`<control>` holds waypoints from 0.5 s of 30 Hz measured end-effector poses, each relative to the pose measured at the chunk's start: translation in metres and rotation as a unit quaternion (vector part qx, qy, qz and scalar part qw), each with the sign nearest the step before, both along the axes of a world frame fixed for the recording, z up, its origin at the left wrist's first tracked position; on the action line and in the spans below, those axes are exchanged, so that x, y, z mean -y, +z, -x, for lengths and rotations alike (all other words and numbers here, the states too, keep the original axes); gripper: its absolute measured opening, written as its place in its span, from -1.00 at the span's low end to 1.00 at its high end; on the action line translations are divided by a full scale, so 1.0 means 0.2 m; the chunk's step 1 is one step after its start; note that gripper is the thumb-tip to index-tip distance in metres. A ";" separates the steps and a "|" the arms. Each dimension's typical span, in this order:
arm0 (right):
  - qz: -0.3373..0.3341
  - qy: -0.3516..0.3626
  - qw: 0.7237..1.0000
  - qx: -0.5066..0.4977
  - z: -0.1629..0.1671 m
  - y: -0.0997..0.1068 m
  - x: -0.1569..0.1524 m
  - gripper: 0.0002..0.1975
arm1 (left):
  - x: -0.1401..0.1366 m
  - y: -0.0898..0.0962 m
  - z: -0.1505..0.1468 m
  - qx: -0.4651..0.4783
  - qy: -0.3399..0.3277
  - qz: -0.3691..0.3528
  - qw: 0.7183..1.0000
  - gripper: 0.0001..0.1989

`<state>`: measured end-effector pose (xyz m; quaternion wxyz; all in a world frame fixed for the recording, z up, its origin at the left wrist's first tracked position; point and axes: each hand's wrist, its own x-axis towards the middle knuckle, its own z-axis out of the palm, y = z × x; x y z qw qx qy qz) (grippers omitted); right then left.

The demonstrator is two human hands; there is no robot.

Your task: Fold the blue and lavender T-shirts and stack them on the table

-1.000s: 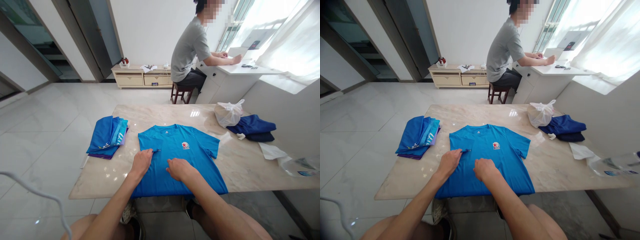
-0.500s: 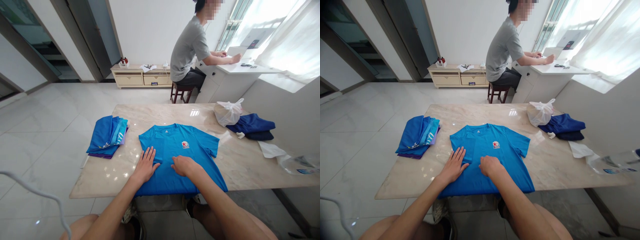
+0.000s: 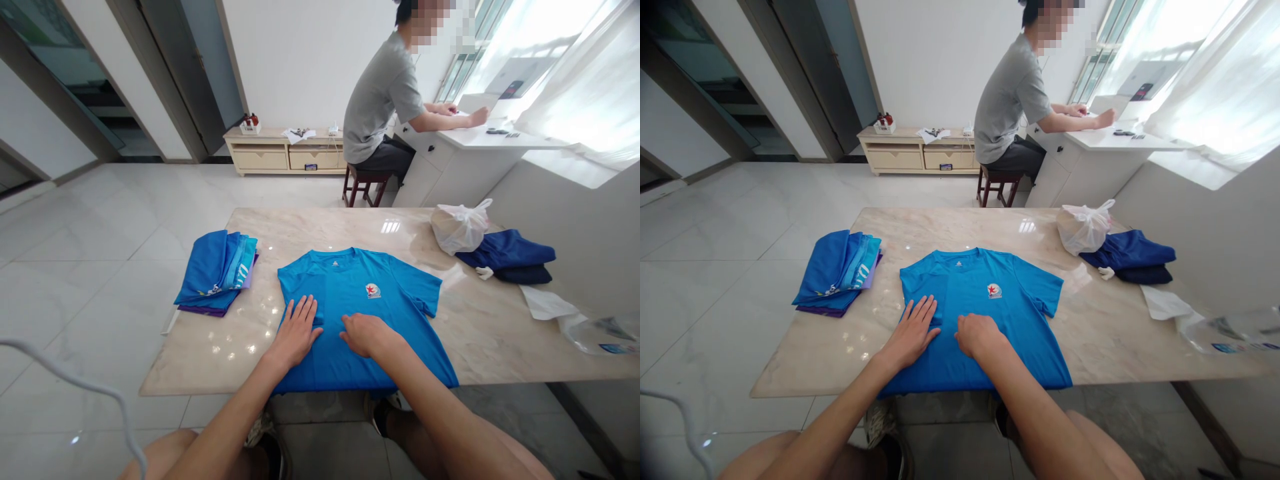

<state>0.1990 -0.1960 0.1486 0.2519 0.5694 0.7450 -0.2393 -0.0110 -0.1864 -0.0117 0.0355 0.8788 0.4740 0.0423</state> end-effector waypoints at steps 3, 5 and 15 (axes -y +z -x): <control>-0.001 0.000 1.000 -0.001 0.00 0.00 0.00 -0.49 | 0.00 -0.01 -0.01 0.006 -0.010 0.010 1.000 -0.27; 0.000 0.000 1.000 -0.003 0.00 0.01 0.00 -0.49 | 0.00 -0.01 -0.01 0.011 -0.011 0.014 1.000 -0.27; -0.006 0.003 1.000 -0.001 0.00 0.01 0.01 -0.50 | 0.00 0.02 -0.02 0.008 -0.008 0.028 1.000 -0.27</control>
